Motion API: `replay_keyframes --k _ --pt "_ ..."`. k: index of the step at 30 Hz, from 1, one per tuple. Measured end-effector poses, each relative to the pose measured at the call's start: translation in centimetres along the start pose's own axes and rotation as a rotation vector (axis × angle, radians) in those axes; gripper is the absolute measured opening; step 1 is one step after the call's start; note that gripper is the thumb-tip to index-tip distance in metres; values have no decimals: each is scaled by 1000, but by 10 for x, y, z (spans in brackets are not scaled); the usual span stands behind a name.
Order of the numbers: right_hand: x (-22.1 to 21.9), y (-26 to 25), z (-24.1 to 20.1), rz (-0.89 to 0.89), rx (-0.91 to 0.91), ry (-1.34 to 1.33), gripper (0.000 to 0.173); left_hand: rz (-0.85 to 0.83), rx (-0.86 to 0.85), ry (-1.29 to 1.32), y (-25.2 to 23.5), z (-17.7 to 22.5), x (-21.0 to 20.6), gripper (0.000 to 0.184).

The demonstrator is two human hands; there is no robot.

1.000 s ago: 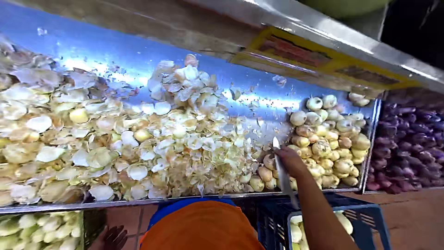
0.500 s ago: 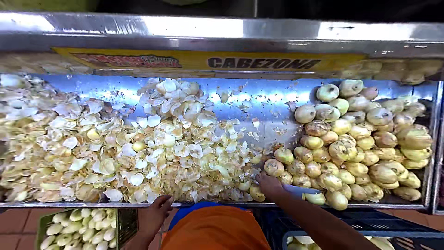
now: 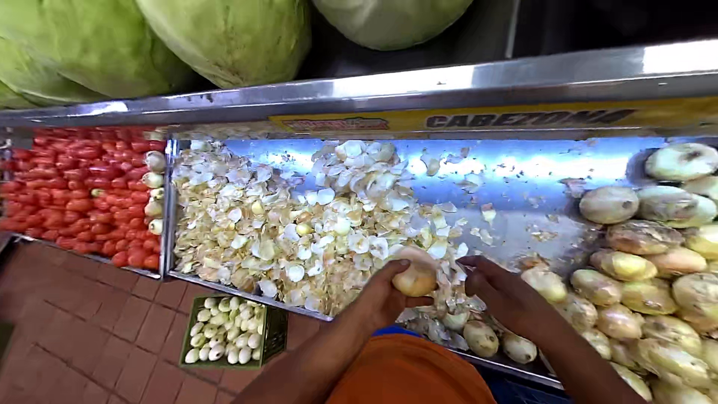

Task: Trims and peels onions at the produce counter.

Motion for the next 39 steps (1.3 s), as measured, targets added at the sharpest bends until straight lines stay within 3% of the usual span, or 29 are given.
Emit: replay_keyframes --k 3,5,7,10,14,20,22,29,34,37,39 --pt "4 10 13 -25 -128 -48 66 -8 -69 -19 6 4 6 64" --pt "2 18 15 -87 -135 -110 59 -3 -94 -15 10 2 5 75" --pt "-3 21 6 -161 -94 -59 47 10 -128 -32 17 0 5 72" --pt "-7 25 -10 -239 -23 131 45 22 -139 -82 22 -7 3 66" --pt "-11 21 -17 -361 46 21 37 35 -136 -208 26 -18 -6 63" --pt "-16 23 -40 -86 135 746 52 85 -146 -512 41 -14 -5 57" --pt "-20 23 -46 -69 177 853 52 110 -120 -583 45 -14 -8 55" --pt "-35 7 -31 -186 540 629 47 83 80 -637 47 -18 -11 54" --pt "-44 17 -18 -145 506 572 47 102 88 -593 45 -27 -13 53" --pt "-50 21 -11 -55 452 618 69 125 23 -628 43 -26 -18 48" --pt "-50 26 -9 64 470 646 74 125 14 -691 41 -27 -23 46"
Point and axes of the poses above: each hand's wrist, its own y-axis away from the middle knuckle, its own x-axis out of the back of the hand, z = x × y, the point moved 5 cm from there along -y, towards the middle knuckle, and after that the axes turned 13 degrees about -z, right-handed, at the moved point
